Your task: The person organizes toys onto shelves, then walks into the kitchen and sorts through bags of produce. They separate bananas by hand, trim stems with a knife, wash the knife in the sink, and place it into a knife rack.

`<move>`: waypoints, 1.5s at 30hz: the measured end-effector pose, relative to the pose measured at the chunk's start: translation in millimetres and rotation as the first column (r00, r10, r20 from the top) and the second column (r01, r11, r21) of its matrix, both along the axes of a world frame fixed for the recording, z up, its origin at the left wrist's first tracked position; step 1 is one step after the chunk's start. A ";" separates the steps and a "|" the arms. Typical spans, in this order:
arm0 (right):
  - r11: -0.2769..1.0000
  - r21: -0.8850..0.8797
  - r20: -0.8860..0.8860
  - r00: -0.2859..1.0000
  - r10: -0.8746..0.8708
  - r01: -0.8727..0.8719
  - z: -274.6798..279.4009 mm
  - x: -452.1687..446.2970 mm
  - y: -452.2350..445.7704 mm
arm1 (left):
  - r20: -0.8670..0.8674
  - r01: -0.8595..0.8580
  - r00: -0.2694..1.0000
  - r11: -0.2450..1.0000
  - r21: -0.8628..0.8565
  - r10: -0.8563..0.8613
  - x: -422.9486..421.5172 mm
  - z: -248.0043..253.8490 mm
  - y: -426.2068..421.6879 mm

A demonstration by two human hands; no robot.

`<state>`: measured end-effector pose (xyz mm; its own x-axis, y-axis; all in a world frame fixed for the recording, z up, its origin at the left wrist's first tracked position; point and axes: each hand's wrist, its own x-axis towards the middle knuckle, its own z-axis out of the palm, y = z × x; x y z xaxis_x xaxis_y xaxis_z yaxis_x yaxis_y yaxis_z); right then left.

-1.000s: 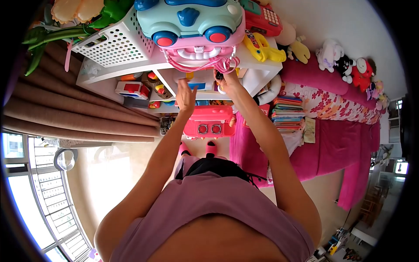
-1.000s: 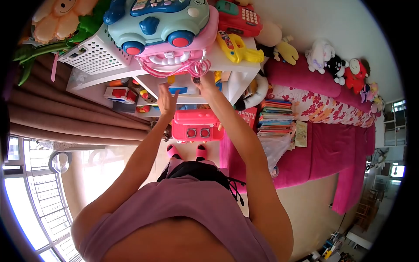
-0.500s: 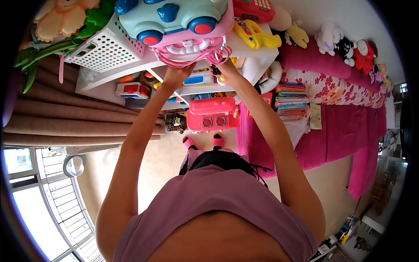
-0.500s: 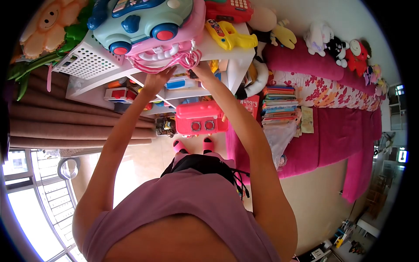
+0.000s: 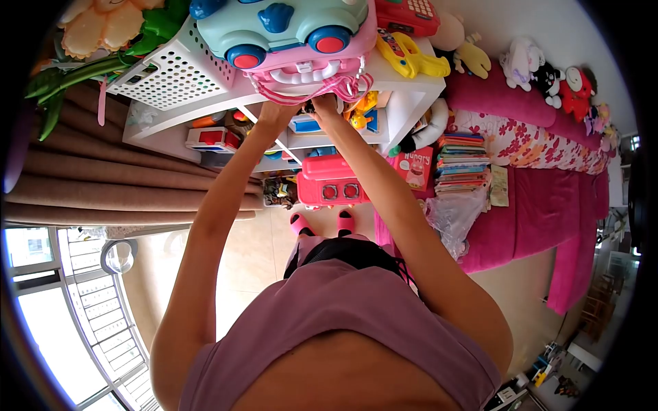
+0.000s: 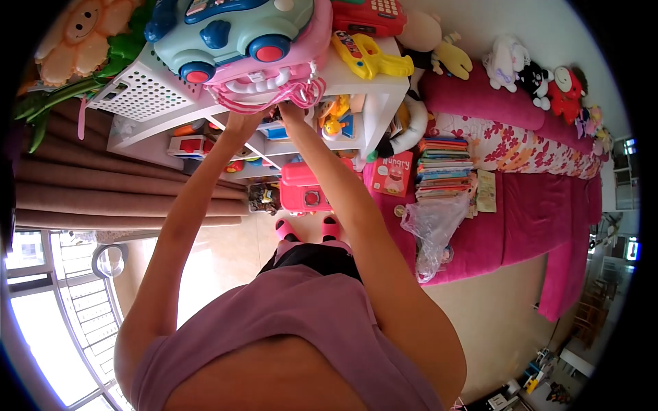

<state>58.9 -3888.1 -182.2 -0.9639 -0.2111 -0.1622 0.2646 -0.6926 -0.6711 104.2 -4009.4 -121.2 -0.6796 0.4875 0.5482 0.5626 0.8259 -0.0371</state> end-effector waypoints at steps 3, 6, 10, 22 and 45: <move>0.996 0.062 -0.111 0.992 -0.055 0.063 -2.6 -11.6 0.4 | -0.044 -0.017 0.999 1.000 -0.024 0.016 0.0 0.2 0.7; 0.980 0.183 -0.158 0.986 -0.045 0.074 -14.5 -15.1 8.3 | -0.011 -0.015 1.000 1.000 0.005 0.016 -1.1 -2.1 -0.7; 0.879 0.462 -0.251 0.968 0.003 0.117 -49.0 -10.5 34.2 | -0.091 0.006 0.996 0.995 0.101 0.003 1.4 3.1 6.9; 0.771 0.630 -0.214 0.975 0.052 0.097 -10.4 13.6 100.8 | 0.214 -0.046 0.973 0.986 -0.162 0.080 13.7 -52.5 9.9; 0.983 0.165 0.119 0.987 -0.105 0.084 -60.3 52.1 24.9 | 0.194 -0.034 0.975 0.936 -0.351 0.108 15.4 -28.7 -4.8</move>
<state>111.0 -3863.2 -242.5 -0.9479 -0.0818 -0.3079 0.2926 -0.6056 -0.7400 119.6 -4014.2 -149.9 -0.7995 0.5666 0.1994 0.5287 0.8213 -0.2142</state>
